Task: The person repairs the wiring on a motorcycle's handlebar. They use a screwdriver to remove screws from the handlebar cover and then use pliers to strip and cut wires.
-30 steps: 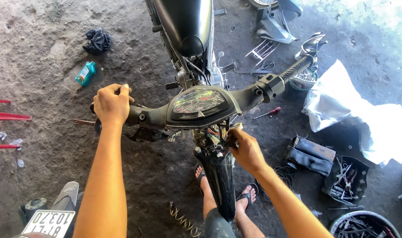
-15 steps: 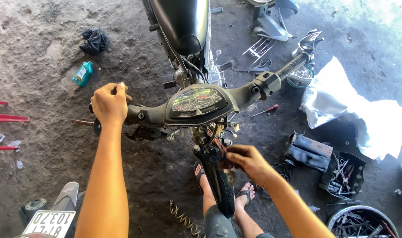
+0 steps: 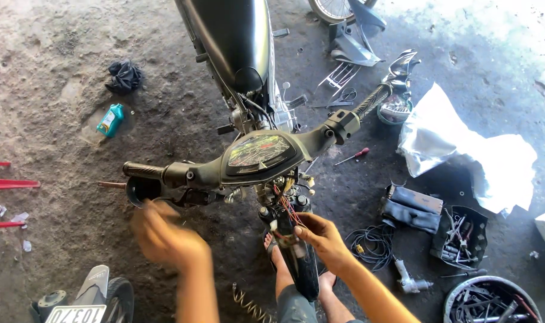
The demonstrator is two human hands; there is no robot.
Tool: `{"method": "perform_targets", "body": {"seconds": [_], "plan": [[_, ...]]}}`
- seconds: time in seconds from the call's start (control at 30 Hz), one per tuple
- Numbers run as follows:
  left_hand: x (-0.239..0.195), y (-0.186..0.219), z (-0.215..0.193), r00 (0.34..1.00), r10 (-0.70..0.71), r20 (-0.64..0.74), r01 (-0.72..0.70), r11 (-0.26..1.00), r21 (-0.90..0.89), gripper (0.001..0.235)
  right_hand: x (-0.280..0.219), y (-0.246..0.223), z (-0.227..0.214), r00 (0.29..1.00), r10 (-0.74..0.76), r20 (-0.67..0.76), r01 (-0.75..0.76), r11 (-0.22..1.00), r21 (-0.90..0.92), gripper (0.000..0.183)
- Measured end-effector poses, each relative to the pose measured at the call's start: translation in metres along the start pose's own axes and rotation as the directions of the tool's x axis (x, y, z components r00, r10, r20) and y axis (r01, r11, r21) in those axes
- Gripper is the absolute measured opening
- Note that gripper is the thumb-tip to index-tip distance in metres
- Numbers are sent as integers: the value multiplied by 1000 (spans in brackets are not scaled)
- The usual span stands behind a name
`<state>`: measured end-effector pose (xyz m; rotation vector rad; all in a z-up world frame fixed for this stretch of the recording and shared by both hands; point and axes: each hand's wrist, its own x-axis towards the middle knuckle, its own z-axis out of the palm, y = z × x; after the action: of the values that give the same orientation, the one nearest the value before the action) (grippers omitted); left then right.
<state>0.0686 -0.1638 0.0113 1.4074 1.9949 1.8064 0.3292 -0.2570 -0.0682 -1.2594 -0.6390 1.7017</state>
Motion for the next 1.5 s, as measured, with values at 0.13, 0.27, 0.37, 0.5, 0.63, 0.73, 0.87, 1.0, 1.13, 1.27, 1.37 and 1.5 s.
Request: {"method": "perform_targets", "body": {"seconds": [0.13,0.27,0.37,0.5,0.63,0.73,0.87,1.0,1.13,1.27,1.37,1.5], "plan": [[-123,-17,-3,892,-328,312,396,899,-189,27,4,-2,-10,1000,10,-6,-11,986,-164,33],[-126,-6,46,773,-96,627,421,817,-394,49,14,0,-27,989,65,-134,-81,989,-120,31],[-126,-12,69,449,-235,862,793,550,-263,65,17,-7,-34,991,-26,-135,2,985,-175,29],[-129,-7,62,526,-369,767,740,642,-199,37,26,-4,-39,960,-147,-239,63,943,-325,23],[-147,11,47,441,-555,705,851,507,-134,29,45,15,-27,915,-350,-203,194,820,-538,19],[-153,38,51,513,-462,723,822,508,-258,35,62,50,-12,867,-455,-203,291,793,-536,18],[-155,42,46,606,-436,665,605,796,-29,36,79,85,-16,951,264,-162,-168,878,449,26],[-154,23,33,795,-21,606,101,990,-98,41,94,144,-46,999,26,-19,-27,998,-49,9],[-137,-6,14,815,-104,570,192,977,-96,18,80,93,9,982,191,12,-191,977,97,14],[-120,-52,19,833,-190,519,216,976,12,18,79,75,37,973,219,-73,-222,974,-34,21],[-100,-64,31,619,-330,713,458,889,14,27,78,80,39,953,301,-30,-299,952,63,23],[-87,-67,52,338,-225,914,677,733,-70,37,77,98,22,980,198,-7,-198,980,-24,22]]}}
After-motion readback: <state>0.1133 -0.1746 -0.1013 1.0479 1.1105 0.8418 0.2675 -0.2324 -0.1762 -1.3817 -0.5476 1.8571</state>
